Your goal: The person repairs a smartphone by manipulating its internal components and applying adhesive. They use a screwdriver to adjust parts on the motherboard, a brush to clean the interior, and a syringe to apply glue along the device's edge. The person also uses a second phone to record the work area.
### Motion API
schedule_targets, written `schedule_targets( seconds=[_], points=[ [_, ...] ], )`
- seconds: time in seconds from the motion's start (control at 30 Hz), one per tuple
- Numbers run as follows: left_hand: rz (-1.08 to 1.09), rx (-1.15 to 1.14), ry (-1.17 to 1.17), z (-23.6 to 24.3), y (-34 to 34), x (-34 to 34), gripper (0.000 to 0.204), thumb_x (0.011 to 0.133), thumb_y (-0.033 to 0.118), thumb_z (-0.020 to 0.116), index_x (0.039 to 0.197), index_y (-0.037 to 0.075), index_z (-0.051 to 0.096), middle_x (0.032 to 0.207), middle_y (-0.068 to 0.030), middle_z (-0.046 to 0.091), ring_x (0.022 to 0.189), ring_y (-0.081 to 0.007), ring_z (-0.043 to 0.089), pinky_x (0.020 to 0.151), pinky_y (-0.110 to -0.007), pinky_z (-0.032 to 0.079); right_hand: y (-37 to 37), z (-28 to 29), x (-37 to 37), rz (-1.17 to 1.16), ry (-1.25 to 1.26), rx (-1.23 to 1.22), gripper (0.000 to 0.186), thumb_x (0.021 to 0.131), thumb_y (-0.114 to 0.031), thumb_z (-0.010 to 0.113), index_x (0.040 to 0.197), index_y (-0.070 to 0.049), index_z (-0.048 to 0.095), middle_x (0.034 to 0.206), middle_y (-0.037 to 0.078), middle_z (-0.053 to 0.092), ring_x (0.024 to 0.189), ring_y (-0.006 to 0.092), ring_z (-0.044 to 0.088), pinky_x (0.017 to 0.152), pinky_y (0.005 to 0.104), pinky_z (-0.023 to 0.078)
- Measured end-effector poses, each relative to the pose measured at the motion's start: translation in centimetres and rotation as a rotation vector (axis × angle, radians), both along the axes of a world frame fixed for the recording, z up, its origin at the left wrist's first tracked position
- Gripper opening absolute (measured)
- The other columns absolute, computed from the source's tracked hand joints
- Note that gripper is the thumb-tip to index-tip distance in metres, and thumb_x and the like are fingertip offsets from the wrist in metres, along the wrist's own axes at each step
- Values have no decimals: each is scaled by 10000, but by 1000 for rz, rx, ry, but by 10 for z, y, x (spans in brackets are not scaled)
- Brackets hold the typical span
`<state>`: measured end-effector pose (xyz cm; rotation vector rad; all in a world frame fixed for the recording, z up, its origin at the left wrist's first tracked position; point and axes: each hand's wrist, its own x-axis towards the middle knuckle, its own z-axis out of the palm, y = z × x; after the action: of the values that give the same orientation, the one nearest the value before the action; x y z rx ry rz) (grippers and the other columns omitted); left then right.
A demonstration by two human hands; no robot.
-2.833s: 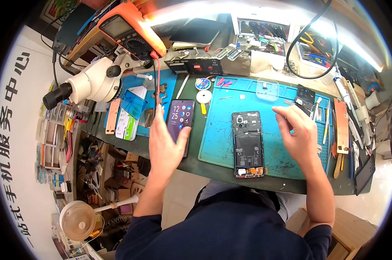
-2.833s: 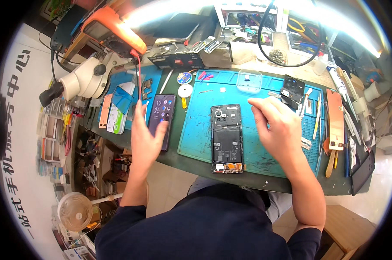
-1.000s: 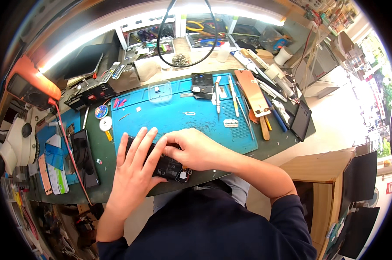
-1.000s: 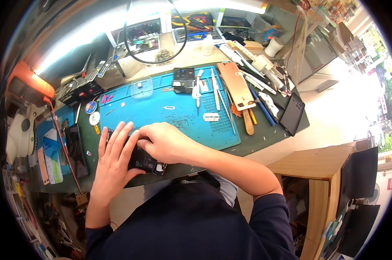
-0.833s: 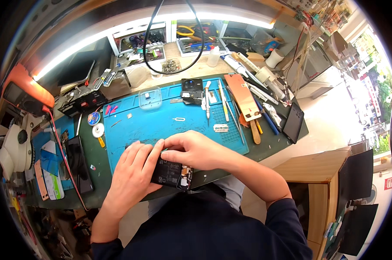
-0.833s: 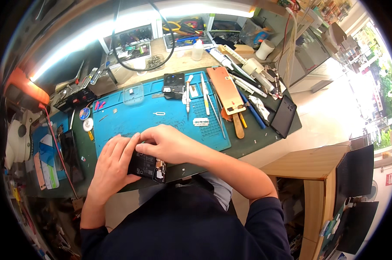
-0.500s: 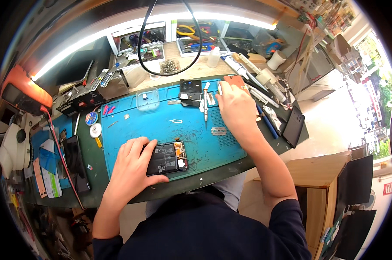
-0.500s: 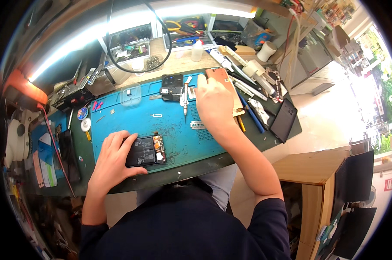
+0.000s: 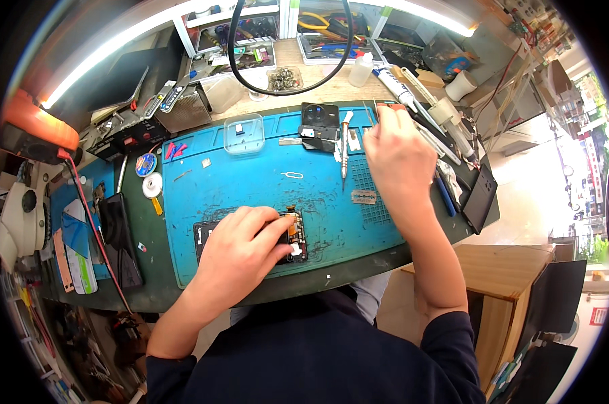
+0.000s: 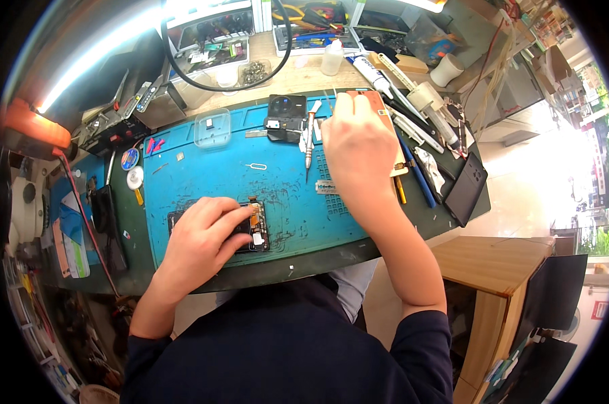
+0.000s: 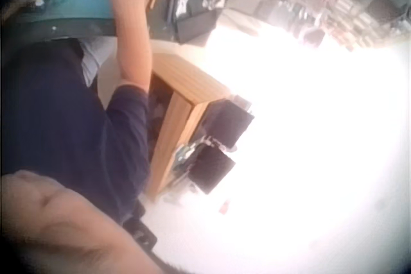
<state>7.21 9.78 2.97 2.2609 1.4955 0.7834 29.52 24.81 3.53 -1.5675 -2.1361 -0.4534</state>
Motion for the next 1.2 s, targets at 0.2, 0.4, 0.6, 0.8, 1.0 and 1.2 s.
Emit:
schedule_targets(
  seconds=[0.2,0.4,0.6,0.8,1.0,1.2],
  points=[
    [-56,-2,7,-8,1,-5,428,772,161,819,1172,72,698,1104,-60,619,979,-270,594,865,-403,491,-48,-2,17,659,325,-404,159,870,-78,704,1023,-43,684,899,92,607,779,258,634,652,393,515],
    [-62,16,16,-14,0,-7,478,754,188,822,1199,72,691,1115,-60,602,982,-269,585,872,-403,486,-56,-6,7,813,125,-366,146,826,-105,759,935,-74,667,863,34,569,804,226,578,686,352,505],
    [-81,67,133,-17,-1,-7,550,730,231,829,1226,48,677,1164,-60,578,1027,-247,586,880,-390,494,-52,-5,1,810,-18,-308,146,791,-140,748,835,-94,618,823,23,539,782,202,570,656,329,469],
    [-75,71,150,-18,-2,-6,553,744,244,809,1246,52,677,1148,-64,584,1005,-259,590,881,-405,498,-49,2,0,834,-114,-341,154,789,-153,788,880,-93,680,857,8,597,789,205,590,667,337,474],
    [-66,48,157,-16,-4,-4,554,754,231,805,1260,50,671,1151,-63,576,1022,-258,590,902,-405,493,-42,2,-2,868,-55,-405,140,799,-145,792,877,-91,688,850,14,612,797,219,591,695,349,492],
    [-57,38,164,-15,-5,-3,551,761,215,805,1269,50,666,1162,-60,571,1036,-258,585,918,-402,487,-35,-8,1,896,68,-468,132,801,-145,805,868,-99,701,849,19,627,799,229,591,717,358,506]
  ],
)
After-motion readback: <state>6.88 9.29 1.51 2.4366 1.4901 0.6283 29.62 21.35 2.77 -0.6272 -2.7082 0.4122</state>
